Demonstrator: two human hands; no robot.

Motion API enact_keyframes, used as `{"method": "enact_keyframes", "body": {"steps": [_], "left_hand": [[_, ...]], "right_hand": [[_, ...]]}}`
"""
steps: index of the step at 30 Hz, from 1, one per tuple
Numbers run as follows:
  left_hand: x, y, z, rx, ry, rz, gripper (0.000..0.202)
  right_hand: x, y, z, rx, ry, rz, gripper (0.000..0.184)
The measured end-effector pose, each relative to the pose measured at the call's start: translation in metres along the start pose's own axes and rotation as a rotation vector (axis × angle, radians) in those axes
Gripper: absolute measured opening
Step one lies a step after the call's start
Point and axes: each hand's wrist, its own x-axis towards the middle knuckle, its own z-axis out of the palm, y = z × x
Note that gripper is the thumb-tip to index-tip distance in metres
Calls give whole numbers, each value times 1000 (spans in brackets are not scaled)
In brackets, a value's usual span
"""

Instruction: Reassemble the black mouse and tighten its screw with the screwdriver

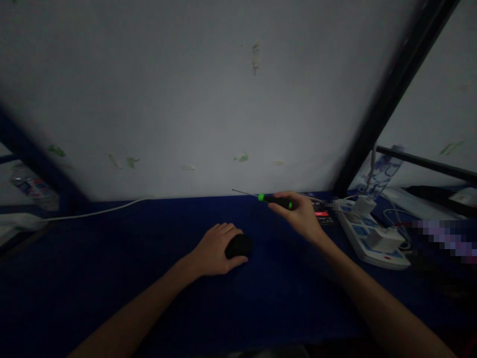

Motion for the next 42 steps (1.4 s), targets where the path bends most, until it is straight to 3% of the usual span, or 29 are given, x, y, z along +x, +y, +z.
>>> {"method": "enact_keyframes", "body": {"steps": [3,8,13,18,24,28,31,34,37,39,42], "left_hand": [[0,-3,0,-28,47,21,55],[-1,-8,-2,-44,128,8,57],[-1,-12,1,-43,122,-47,63],[0,-17,6,-41,121,-87,60],[3,-20,9,-34,133,-64,57],[4,-25,12,-3,174,-68,56],[3,-30,14,25,186,-89,67],[1,-32,13,43,164,-80,79],[0,-32,12,45,154,-61,80],[-1,-31,10,43,151,-49,79],[0,-30,5,31,132,-28,77]], "right_hand": [[-9,12,12,-121,-126,-40,29],[-19,21,23,-211,-186,-40,19],[-21,29,26,-309,-205,-14,17],[-18,44,27,-415,-211,39,40],[-14,50,26,-563,-237,20,20],[-13,51,26,-594,-230,-26,19],[-9,50,24,-577,-201,-48,24],[-6,35,21,-516,-169,-91,30],[-15,-3,13,-370,-146,-155,21],[-33,-36,7,12,-137,-149,15],[-68,-76,-3,349,-264,-136,21]]}}
